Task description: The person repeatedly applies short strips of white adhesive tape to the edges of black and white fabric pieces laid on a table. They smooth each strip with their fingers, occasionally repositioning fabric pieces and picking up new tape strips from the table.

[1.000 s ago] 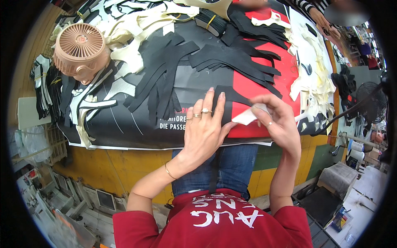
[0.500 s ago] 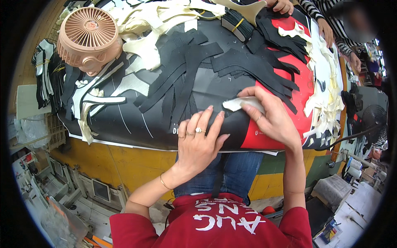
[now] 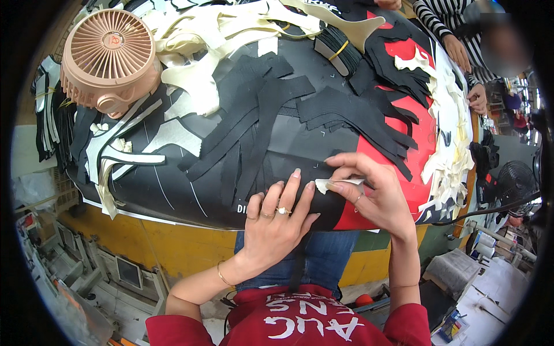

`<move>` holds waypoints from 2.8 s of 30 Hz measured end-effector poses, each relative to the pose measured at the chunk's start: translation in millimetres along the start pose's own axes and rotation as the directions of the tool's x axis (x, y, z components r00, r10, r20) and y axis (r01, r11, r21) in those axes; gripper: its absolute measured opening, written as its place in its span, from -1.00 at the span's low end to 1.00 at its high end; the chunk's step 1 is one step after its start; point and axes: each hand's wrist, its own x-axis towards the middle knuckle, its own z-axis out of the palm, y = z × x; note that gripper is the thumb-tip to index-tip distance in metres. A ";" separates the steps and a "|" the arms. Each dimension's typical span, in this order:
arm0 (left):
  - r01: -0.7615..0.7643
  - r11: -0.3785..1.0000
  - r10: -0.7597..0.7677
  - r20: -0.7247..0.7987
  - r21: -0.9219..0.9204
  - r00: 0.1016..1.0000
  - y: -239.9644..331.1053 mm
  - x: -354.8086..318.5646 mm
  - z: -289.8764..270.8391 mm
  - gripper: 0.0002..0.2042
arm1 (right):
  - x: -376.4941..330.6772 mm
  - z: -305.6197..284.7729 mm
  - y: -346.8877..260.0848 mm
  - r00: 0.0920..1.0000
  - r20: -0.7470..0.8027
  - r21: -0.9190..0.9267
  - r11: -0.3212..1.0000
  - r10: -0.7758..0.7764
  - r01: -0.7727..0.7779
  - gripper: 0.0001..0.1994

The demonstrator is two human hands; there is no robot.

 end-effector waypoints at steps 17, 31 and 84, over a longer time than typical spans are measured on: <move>-0.010 1.000 0.010 -0.047 0.005 0.999 -2.5 -1.6 4.2 -0.51 | -14.2 -36.0 29.7 0.982 0.173 0.727 0.664 0.070 -0.175 -0.66; -0.023 0.999 0.021 -0.059 -0.046 0.998 -6.0 -5.1 8.9 -0.51 | 10.2 6.4 -1.5 0.998 0.063 -0.380 0.925 0.021 0.004 -0.86; -0.007 1.000 0.007 0.012 -0.025 1.000 -3.3 -0.6 3.5 -0.48 | 11.9 16.6 4.1 0.997 0.050 -0.513 0.855 -0.063 0.080 -0.90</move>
